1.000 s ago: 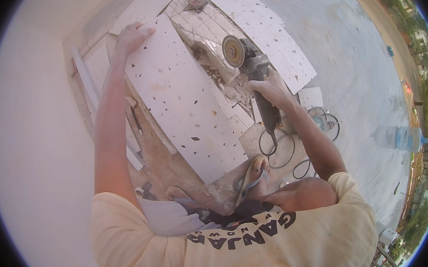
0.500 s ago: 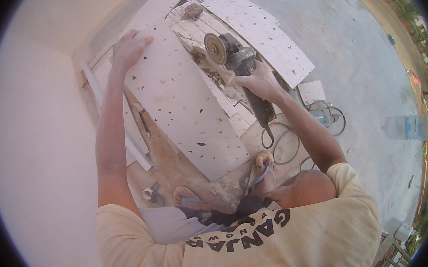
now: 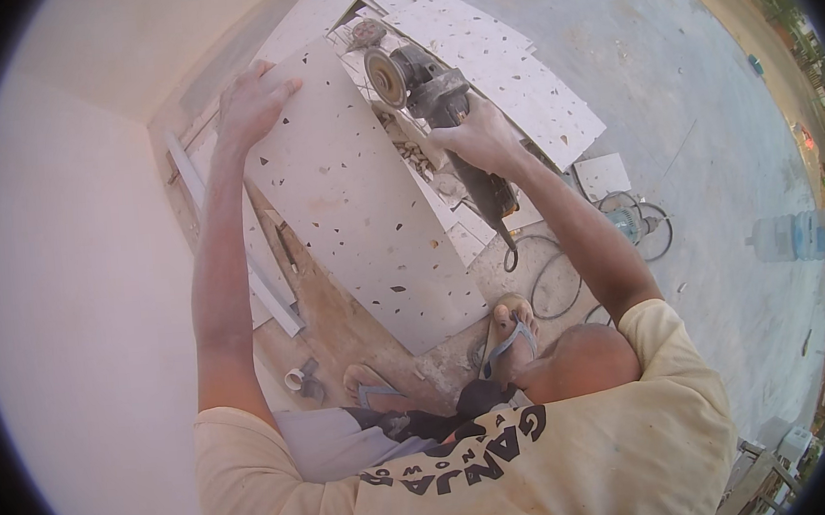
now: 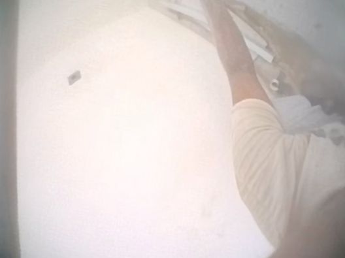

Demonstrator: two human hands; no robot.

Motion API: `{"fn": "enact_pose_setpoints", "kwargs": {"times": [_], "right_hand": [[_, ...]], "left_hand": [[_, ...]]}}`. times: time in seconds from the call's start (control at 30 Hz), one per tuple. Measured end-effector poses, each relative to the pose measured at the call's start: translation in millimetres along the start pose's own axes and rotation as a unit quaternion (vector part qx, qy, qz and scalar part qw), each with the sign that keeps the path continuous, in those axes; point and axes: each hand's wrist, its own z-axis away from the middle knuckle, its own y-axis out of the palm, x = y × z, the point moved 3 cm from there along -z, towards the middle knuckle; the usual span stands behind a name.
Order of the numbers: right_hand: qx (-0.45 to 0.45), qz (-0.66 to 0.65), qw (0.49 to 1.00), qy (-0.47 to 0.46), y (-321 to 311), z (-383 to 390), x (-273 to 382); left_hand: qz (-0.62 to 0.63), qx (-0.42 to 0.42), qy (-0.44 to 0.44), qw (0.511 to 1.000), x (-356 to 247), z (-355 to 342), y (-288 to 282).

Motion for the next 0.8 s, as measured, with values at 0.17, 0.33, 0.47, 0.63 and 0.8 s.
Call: {"fn": "enact_pose_setpoints", "kwargs": {"times": [0.17,0.33,0.47,0.63,0.8], "right_hand": [[0.012,0.01,1.0,-0.007,10.8,-13.6,-12.4],[0.002,0.023,0.999,-0.03,13.9,-18.6,-11.1],[-0.015,0.031,0.998,-0.051,13.1,-19.2,-9.7],[0.027,0.019,0.998,-0.06,8.4,-17.9,-2.3],[0.025,0.034,0.998,-0.04,11.1,-21.9,-2.9]], "left_hand": [[-0.01,-0.008,0.002,1.0,-2.1,1.6,-2.0],[0.0,-0.022,0.007,1.0,-6.0,8.3,-4.0],[-0.008,-0.019,-0.002,1.0,-13.3,13.1,-7.3],[-0.01,-0.026,0.006,1.0,-10.8,14.7,-5.8],[-0.012,-0.032,0.013,0.999,-7.9,13.1,-5.8]]}}
